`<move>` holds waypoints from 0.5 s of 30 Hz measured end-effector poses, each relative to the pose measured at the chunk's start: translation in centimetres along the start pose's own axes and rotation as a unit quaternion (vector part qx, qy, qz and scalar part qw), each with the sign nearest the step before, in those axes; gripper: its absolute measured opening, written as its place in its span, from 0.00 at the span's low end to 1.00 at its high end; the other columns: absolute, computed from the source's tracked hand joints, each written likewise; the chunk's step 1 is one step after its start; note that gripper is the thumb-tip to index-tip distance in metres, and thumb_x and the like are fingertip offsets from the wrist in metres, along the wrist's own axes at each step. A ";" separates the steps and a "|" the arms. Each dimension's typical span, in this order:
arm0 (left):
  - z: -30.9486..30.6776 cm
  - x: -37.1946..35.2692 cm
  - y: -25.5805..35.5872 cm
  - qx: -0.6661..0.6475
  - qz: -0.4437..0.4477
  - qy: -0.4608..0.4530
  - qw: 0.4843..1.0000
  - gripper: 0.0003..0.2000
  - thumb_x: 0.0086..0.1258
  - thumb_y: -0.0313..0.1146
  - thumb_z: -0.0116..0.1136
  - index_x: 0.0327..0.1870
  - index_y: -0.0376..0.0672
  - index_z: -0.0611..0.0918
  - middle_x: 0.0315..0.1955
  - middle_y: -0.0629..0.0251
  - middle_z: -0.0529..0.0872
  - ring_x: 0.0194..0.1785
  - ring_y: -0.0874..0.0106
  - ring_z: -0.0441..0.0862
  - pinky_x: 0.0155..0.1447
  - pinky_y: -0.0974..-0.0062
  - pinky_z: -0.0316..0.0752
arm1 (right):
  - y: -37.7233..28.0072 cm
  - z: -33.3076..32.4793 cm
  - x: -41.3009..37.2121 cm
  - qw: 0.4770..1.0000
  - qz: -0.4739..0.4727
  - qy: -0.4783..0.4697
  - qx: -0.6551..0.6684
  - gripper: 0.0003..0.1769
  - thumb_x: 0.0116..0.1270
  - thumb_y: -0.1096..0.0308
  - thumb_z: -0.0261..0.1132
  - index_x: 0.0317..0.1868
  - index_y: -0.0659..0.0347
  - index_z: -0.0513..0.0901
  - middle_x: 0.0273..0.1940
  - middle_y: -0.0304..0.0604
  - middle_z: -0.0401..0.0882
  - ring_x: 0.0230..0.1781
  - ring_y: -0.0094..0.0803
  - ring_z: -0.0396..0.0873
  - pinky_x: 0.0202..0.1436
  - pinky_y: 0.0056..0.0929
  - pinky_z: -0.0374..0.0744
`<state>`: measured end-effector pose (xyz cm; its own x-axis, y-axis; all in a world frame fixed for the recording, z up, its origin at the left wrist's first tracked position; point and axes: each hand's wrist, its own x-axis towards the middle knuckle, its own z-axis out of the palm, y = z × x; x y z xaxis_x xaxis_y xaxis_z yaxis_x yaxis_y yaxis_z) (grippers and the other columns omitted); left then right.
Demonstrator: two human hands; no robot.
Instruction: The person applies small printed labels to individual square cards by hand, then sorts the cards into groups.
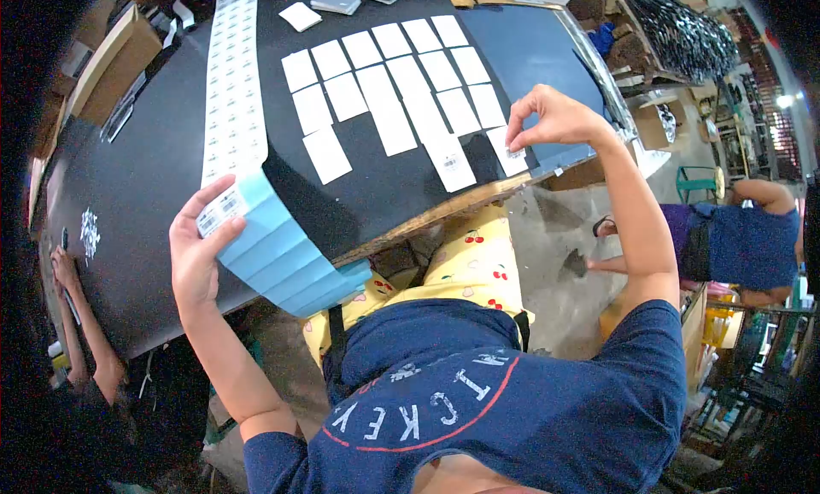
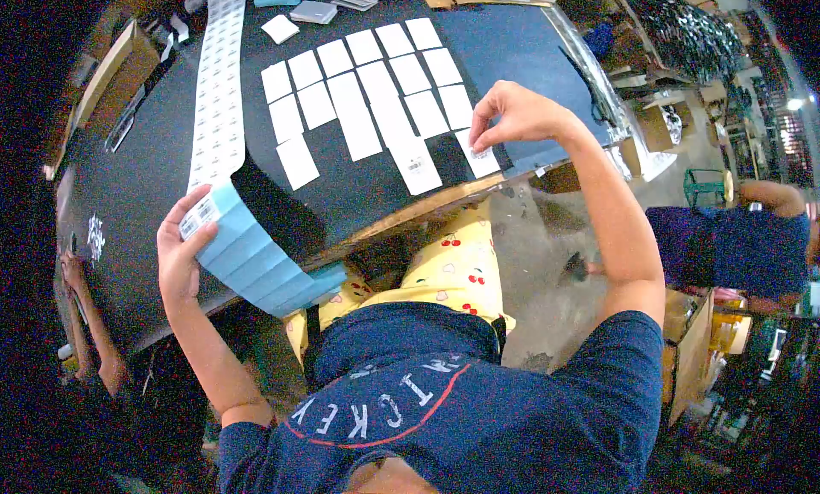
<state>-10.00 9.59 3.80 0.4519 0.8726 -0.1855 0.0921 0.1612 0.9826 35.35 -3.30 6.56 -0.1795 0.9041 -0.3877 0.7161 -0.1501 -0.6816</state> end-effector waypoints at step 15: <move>-0.8 -0.8 -1.6 0.009 -0.017 -0.008 1.000 0.30 0.51 0.20 0.72 0.59 0.33 0.77 0.50 0.58 0.83 0.52 0.73 0.81 0.61 0.75 0.73 | 3.4 1.6 -0.1 0.999 0.029 0.035 0.013 0.06 0.50 0.75 0.72 0.31 0.65 0.88 0.30 0.42 0.86 0.35 0.28 0.82 0.47 0.25 0.77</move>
<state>-11.21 9.04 2.38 0.4616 0.8598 -0.2183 0.1228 0.1818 0.9756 36.68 -4.55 3.29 -0.0896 0.9195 -0.3828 0.7062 -0.2124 -0.6754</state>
